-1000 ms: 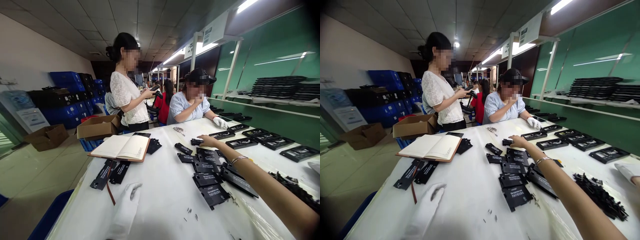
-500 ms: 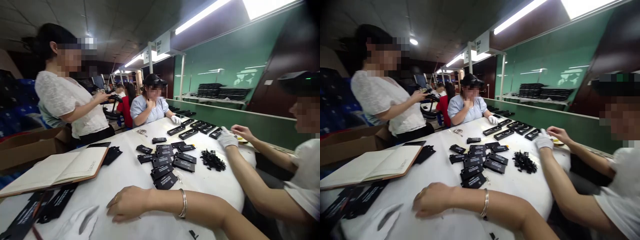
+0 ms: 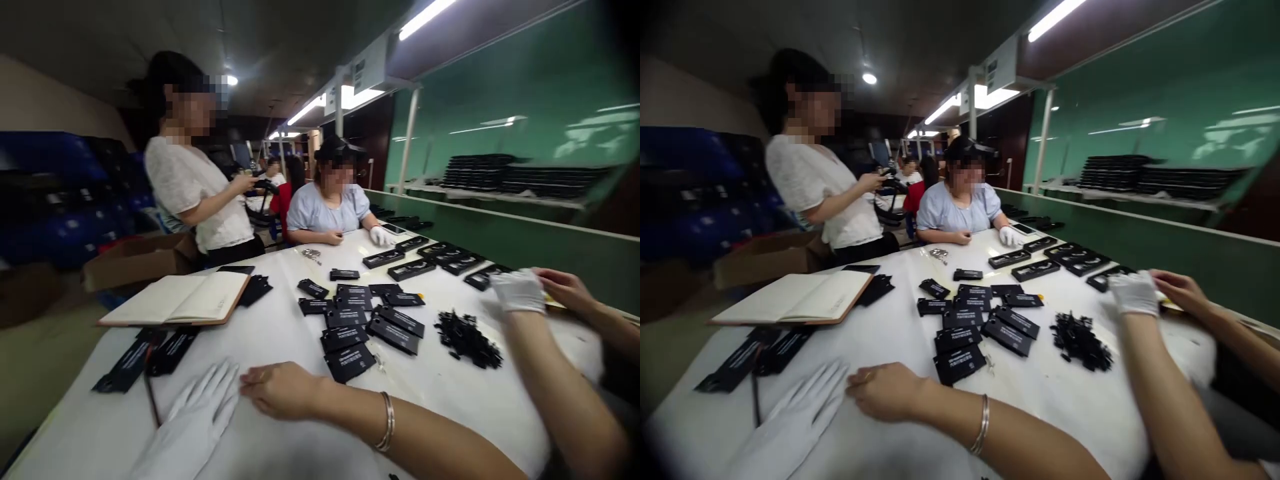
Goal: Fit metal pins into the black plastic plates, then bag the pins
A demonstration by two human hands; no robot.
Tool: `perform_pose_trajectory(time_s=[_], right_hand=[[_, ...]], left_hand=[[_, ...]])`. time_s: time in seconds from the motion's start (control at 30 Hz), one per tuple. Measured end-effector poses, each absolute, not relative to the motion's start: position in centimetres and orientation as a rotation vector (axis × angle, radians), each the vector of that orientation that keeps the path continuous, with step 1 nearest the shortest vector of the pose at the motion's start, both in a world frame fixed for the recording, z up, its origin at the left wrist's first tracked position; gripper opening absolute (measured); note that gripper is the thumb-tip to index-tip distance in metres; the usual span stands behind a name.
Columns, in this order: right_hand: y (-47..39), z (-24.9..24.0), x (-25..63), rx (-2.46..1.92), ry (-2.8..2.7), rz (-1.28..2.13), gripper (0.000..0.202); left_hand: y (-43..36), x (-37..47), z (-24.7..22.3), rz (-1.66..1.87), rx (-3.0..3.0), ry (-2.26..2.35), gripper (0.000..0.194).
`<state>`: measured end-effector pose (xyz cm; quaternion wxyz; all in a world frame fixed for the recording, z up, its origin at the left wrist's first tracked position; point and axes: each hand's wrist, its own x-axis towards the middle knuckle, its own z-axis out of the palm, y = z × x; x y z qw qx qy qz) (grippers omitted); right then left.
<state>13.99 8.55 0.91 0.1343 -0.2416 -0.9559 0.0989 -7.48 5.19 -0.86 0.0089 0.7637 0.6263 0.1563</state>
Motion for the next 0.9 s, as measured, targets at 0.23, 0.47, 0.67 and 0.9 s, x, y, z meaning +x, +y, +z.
perform_pose_trajectory(time_s=[0.23, 0.47, 0.67, 0.9], right_hand=[[7.9, 0.9, 14.3, -0.600, -2.727, 0.378, 0.040], [7.7, 0.7, 14.4, -0.612, -2.722, 0.353, 0.039], [8.1, 0.7, 14.2, -0.647, -2.741, 0.285, 0.037], [8.5, 0.5, 14.2, -0.648, -2.796, 0.221, 0.039]], left_hand=[[2.7, -6.3, 1.6, 0.130, 2.461, 1.976, 0.052], [2.3, -5.4, 1.4, 0.021, 2.484, 2.053, 0.053], [3.1, -6.5, -0.1, 0.174, 2.584, 1.993, 0.054], [3.8, -8.0, -2.1, 0.566, 2.434, 1.965, 0.039]])
